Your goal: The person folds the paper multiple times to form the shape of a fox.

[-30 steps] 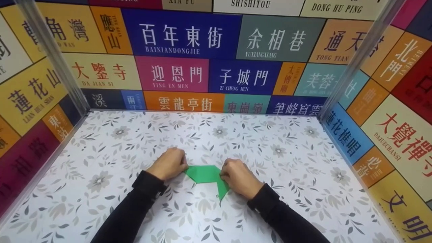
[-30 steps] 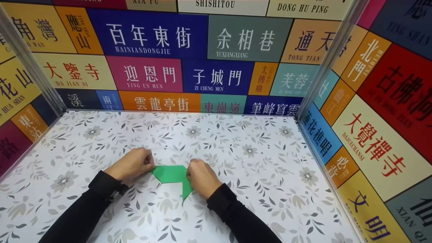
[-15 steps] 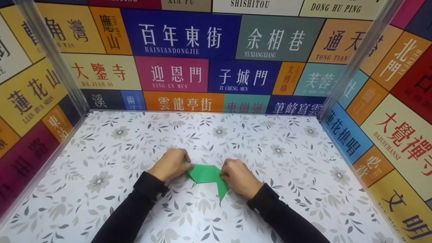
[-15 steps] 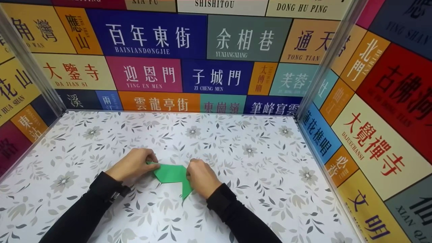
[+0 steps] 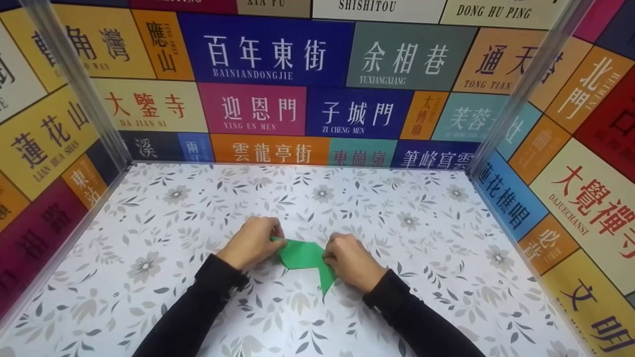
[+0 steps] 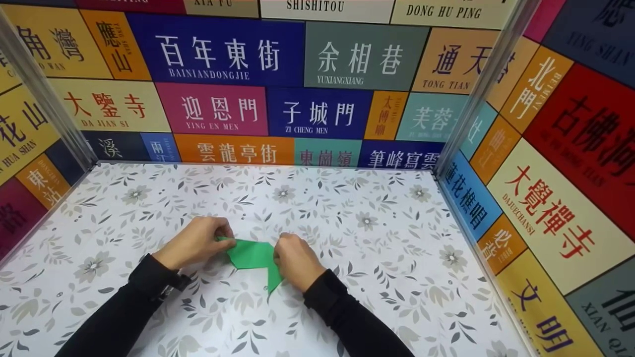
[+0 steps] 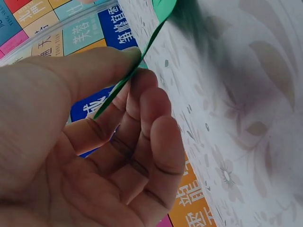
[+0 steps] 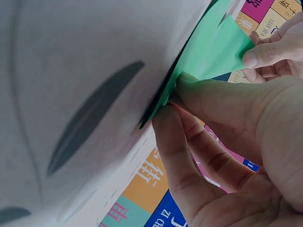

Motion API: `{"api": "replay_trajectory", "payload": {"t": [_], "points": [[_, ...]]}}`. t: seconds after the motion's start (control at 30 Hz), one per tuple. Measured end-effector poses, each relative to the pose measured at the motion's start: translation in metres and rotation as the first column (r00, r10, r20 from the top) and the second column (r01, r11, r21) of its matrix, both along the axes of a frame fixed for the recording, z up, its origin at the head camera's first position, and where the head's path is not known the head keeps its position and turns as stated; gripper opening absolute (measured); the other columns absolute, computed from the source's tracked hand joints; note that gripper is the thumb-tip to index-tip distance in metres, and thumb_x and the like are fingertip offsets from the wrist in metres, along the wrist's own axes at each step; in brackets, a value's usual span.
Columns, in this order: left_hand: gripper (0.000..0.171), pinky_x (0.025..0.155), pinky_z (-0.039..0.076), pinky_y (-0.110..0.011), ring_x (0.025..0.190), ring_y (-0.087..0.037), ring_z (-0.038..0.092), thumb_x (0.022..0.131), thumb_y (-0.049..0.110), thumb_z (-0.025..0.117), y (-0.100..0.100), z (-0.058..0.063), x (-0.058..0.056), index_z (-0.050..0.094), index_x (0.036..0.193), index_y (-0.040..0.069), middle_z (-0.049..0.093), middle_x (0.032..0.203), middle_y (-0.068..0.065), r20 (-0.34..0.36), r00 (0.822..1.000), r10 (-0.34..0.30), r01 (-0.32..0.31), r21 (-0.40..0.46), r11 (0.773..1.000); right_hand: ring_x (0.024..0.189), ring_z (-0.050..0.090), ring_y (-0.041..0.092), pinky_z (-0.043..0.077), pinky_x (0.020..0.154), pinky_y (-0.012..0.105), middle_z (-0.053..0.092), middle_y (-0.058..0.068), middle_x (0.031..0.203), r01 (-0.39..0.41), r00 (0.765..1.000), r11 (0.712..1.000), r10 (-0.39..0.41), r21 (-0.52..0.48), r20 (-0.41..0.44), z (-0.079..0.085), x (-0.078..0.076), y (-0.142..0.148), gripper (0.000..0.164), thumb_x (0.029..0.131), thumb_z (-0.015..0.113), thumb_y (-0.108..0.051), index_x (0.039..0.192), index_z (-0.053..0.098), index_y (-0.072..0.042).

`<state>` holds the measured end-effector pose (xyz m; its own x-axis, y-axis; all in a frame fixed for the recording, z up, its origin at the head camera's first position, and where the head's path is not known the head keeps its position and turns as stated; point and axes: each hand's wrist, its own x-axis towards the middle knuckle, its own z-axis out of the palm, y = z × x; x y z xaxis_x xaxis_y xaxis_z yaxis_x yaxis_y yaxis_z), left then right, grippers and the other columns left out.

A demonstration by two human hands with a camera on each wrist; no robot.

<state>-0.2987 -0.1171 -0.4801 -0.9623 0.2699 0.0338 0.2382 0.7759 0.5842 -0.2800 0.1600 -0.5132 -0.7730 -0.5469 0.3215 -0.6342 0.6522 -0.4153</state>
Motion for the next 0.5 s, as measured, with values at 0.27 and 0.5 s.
{"api": "replay_trajectory", "payload": {"t": [0.27, 0.5], "points": [[0.011, 0.083, 0.068, -0.042, 0.08, -0.016, 0.072, 0.099, 0.013, 0.091, 0.005, 0.005, 0.008, 0.081, 0.094, 0.013, 0.083, 0.092, -0.003, -0.072, 0.997, -0.035, 0.036, 0.01, 0.999, 0.087, 0.079, 0.028, 0.07, 0.081, 0.038, 0.077, 0.009, 0.09, -0.011, 1.0, 1.0, 0.011, -0.005, -0.012, -0.001, -0.001, 0.0, 0.013, 0.089, 0.088, 0.012, 0.093, 0.089, -0.001], [0.012, 0.084, 0.068, -0.043, 0.082, -0.017, 0.073, 0.1, 0.015, 0.092, 0.012, 0.007, 0.015, 0.081, 0.094, 0.014, 0.083, 0.092, -0.003, -0.119, 0.991, -0.063, 0.062, -0.012, 0.998, 0.085, 0.079, 0.027, 0.07, 0.08, 0.039, 0.078, 0.009, 0.09, -0.004, 1.0, 1.0, 0.004, 0.008, -0.005, 0.001, 0.0, -0.001, 0.011, 0.09, 0.089, 0.009, 0.094, 0.089, -0.001]]}}
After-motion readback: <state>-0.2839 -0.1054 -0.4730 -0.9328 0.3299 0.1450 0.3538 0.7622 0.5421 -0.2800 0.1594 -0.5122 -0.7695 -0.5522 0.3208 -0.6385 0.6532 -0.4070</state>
